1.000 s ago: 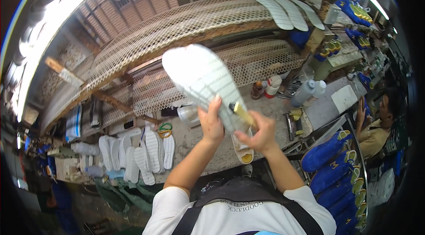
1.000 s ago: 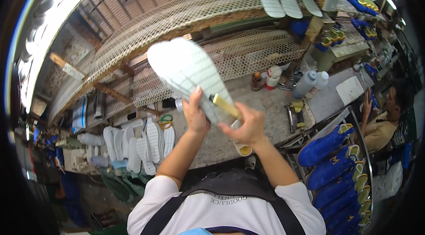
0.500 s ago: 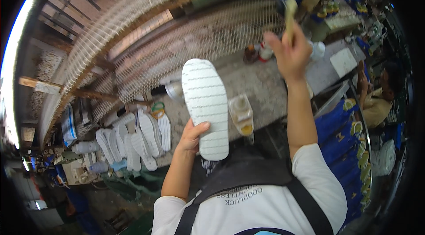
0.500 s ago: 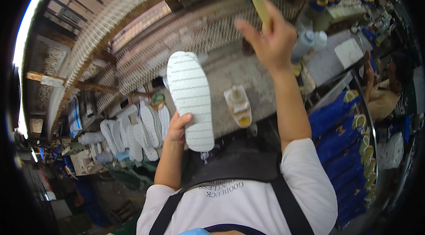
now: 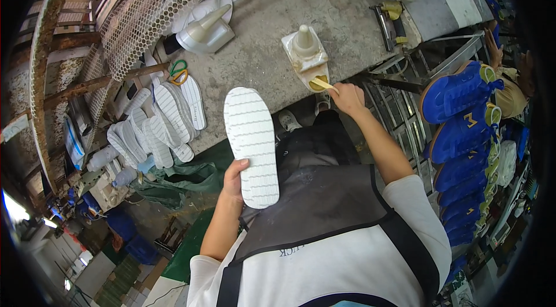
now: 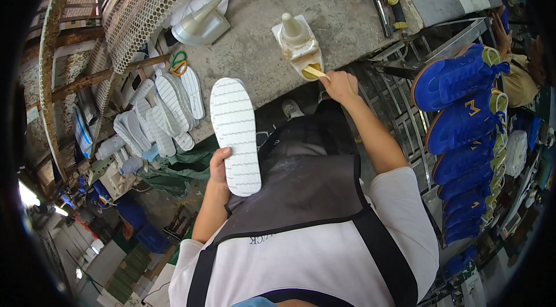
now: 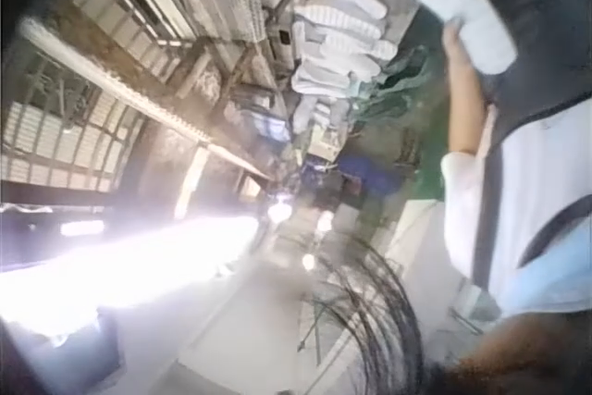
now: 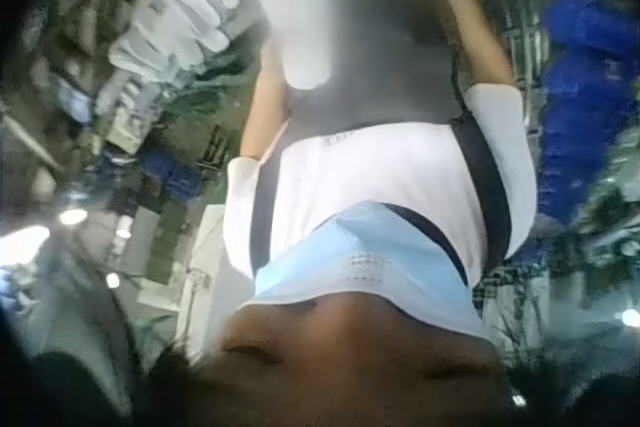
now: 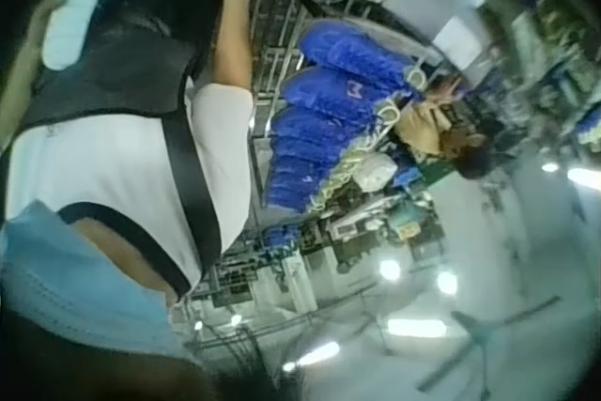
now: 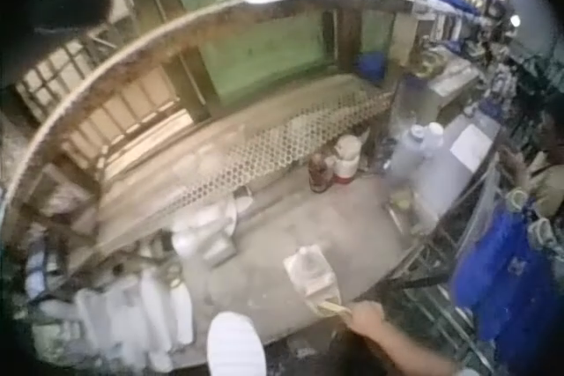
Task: Applying glue to white shoe soles using a brush and a glue dispenser in a factory setting.
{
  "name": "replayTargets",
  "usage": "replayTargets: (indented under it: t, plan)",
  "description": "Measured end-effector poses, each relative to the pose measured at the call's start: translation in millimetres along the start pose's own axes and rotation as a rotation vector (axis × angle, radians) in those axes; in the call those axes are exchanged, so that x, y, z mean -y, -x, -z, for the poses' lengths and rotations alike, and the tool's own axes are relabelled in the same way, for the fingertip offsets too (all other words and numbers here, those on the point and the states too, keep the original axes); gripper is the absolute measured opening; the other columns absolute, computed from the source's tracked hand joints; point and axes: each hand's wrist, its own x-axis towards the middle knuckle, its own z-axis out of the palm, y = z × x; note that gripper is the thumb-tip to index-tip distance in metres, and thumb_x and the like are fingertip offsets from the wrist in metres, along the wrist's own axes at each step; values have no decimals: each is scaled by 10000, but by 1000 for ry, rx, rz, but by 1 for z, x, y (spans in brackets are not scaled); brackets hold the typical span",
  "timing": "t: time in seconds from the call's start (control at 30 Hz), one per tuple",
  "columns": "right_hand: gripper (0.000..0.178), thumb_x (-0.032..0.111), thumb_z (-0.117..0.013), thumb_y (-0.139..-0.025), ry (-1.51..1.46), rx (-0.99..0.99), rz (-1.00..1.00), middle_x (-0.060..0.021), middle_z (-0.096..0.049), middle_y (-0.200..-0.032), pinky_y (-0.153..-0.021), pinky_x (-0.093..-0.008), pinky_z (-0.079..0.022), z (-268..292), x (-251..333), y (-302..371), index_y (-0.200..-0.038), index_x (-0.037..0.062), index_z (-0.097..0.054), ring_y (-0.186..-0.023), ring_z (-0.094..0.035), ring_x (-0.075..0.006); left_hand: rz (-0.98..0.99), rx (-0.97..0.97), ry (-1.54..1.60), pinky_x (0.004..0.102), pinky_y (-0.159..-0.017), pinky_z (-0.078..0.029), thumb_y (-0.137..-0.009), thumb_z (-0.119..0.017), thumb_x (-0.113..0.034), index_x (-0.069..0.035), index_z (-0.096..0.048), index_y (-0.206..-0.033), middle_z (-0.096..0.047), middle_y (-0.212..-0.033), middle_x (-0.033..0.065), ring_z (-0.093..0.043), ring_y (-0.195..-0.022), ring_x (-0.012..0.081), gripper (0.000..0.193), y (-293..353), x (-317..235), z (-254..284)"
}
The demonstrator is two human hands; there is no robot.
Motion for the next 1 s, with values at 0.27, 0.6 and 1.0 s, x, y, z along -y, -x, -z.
replayTargets:
  t: [0.27, 0.6, 1.0]
  plan:
    - [287, 273, -583, -869, -1143, 880, 150, 25, -503, -535, -453, -209, -291, 51, 25, 25, -785, 18, -683, -463, -386, -63, 1, 6, -74, 384, -829, -521, -733, -601, -146, 22, -447, -1259, -606, -1103, 162, -632, -936, 258, 573, -9, -13, 1]
    - [196, 237, -630, -816, -344, 330, 1111, -71, -542, -576, -506, -287, -416, 157, 178, 75, -733, 59, -628, -512, -539, -167, -293, 170, 101, 409, -777, -543, -786, -524, -197, 17, -462, -1231, -616, -1061, 163, -641, -895, 275, 498, 0, -67, -55]
    - [293, 315, -625, -819, -694, 97, 759, -66, -575, -583, -534, -300, -436, 178, 193, 17, -729, 36, -624, -543, -543, -153, -436, 274, -74, 411, -851, -517, -679, -570, -149, 56, -396, -1289, -584, -1148, 192, -624, -977, 285, 666, 44, -48, -13]
